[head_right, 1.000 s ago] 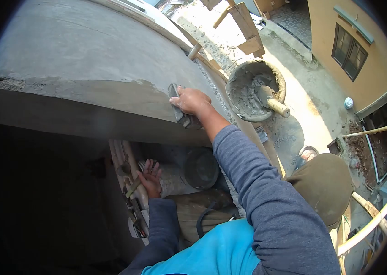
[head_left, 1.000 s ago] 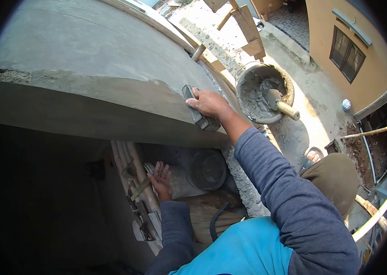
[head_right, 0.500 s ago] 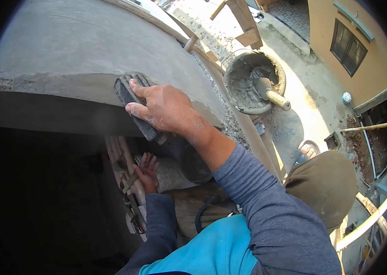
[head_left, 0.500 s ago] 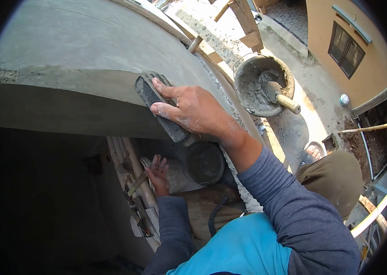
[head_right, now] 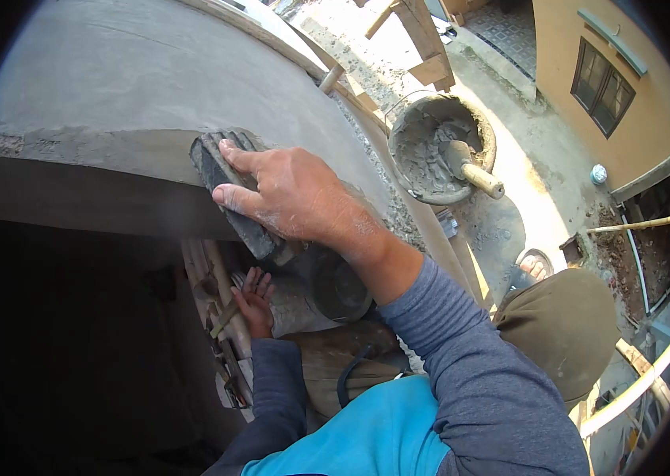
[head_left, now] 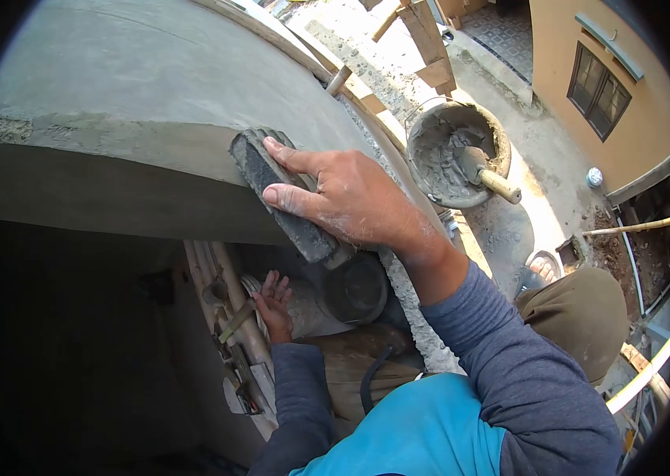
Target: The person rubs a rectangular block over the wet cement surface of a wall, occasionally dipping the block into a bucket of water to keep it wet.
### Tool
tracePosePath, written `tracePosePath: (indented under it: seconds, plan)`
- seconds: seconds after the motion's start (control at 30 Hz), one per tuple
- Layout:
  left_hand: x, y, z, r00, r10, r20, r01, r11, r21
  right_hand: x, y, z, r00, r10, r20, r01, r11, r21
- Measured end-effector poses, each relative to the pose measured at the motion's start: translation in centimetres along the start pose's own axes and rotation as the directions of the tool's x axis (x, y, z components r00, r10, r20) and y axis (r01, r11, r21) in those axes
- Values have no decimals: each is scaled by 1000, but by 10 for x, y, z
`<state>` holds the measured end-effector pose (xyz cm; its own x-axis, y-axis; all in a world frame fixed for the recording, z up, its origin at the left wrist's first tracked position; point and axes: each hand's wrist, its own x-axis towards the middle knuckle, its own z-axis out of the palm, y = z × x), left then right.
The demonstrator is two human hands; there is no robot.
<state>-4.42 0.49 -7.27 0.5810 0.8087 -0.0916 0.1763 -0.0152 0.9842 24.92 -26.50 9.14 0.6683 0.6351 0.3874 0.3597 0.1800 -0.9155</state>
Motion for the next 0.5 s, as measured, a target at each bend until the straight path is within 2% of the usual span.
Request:
tracePosePath:
  seconds: [0.03,0.17,0.27,0.3,0.37,0.4,0.43,0.47,0.5]
  plan:
    - [2,1,1,1000,3,3,-3,1000,-2,-5,-7,1,997,-4,82,2,999,33]
    - [-2,0,-6,1000,5,13,-5,1000,9,-16,33,12,999,11,45,-13,999,33]
    - [0,3,-1,999,24,47,-24,1000,3,-13,105,19,962,248,117,-254,967,35]
    - [1,2,1,998,33,58,-33,999,7,-15,115,14,960,256,109,-261,965,35]
    - [3,1,3,997,21,70,-22,1000,9,-19,133,11,916,394,80,-374,908,-189]
    - [4,1,2,998,21,65,-21,1000,0,-13,132,10,956,290,47,-286,955,-81]
    - [1,0,-1,999,13,50,-13,1000,5,-8,131,12,954,294,63,-289,954,-74]
    - [-4,-1,-5,998,10,62,-12,1000,27,-5,129,15,984,160,83,-168,979,112]
    - [1,1,0,996,19,88,-23,999,40,8,97,3,998,16,62,-33,958,286]
